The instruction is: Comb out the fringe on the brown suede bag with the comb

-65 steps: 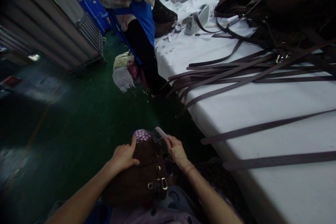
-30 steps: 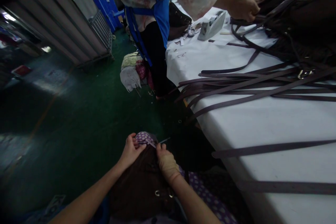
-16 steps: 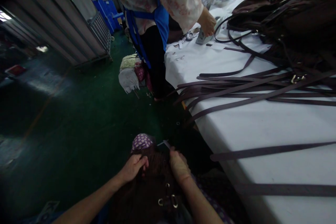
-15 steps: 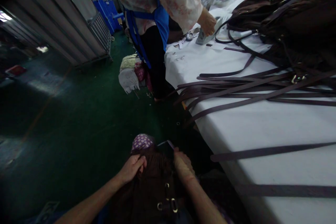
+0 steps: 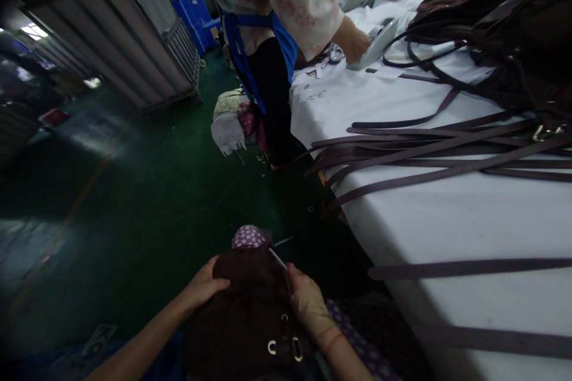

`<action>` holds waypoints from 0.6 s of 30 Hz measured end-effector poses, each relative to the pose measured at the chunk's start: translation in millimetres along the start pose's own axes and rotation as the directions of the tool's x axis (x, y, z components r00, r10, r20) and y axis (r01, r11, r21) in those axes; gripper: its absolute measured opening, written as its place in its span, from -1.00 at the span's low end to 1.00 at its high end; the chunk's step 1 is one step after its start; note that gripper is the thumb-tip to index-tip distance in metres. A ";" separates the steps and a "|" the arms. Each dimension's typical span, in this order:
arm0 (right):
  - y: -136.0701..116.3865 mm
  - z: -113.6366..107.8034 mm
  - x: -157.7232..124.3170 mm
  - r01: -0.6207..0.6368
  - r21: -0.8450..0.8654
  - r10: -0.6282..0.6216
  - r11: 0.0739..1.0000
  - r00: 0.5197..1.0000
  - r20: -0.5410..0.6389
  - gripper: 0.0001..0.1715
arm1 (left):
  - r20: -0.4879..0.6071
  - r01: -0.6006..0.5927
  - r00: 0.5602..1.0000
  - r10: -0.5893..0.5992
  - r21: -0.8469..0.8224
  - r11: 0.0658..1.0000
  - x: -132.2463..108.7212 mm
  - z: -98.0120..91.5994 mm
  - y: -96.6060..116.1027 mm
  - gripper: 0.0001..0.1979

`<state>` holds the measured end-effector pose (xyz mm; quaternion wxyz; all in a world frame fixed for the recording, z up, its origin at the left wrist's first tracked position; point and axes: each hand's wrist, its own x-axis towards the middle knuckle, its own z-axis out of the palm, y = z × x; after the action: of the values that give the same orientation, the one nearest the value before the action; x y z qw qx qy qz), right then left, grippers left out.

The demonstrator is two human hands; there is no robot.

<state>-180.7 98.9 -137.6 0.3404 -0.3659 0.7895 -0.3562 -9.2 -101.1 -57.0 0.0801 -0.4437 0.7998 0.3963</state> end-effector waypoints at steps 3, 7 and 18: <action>7.4 -27.5 -12.3 -0.093 -0.049 0.086 0.995 0.989 -0.121 -0.68 | 0.051 -0.055 0.997 0.061 -0.118 0.991 -1.3 -6.9 19.8 -0.40; -13.2 -62.4 -26.6 -0.108 -0.110 0.068 0.988 0.944 -0.322 -0.53 | 0.192 -0.237 0.952 0.239 -0.033 0.971 -10.3 -21.6 73.7 -0.38; -35.7 -59.9 -7.5 -0.114 -0.352 0.151 0.929 0.985 0.080 -0.41 | 0.560 -0.448 0.790 0.251 0.247 0.859 -53.3 -34.9 179.2 -0.61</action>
<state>-212.9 106.8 -75.7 0.3354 -0.3840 0.8436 -0.1683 -108.4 -38.9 93.0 0.2933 -0.1412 0.8782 0.3503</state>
